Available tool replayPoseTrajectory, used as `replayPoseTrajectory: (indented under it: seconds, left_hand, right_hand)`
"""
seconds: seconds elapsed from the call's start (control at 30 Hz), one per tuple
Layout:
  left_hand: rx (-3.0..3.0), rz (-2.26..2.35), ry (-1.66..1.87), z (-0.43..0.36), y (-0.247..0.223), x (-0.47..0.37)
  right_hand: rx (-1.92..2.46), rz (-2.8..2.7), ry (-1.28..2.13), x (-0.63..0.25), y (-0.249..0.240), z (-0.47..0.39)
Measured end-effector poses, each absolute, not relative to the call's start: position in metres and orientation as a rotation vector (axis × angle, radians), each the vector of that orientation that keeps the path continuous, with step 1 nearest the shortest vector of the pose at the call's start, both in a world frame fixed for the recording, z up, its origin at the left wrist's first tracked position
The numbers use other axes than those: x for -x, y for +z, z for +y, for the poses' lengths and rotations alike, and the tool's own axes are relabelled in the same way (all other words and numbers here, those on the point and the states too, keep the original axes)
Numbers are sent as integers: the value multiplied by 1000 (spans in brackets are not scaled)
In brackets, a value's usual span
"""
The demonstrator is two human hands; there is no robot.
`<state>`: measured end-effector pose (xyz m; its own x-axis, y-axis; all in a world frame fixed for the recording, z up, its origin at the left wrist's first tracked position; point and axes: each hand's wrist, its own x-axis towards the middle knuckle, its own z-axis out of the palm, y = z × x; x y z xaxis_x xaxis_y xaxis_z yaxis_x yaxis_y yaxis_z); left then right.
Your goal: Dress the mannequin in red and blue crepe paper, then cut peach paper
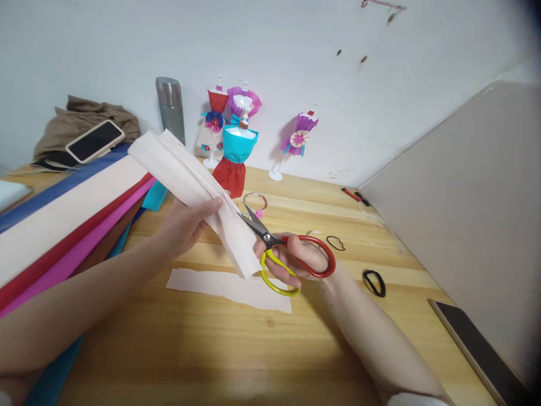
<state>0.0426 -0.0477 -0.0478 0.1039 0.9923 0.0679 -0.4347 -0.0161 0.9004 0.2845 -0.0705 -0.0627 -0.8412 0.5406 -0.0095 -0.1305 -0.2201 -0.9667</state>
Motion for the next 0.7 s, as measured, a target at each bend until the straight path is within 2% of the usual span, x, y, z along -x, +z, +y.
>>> replayPoseTrajectory:
  seconds: [0.7]
  left_hand:
    - [-909, 702, 1303, -49, -55, -46]
  right_hand:
    - [339, -1492, 2124, -278, -80, -72]
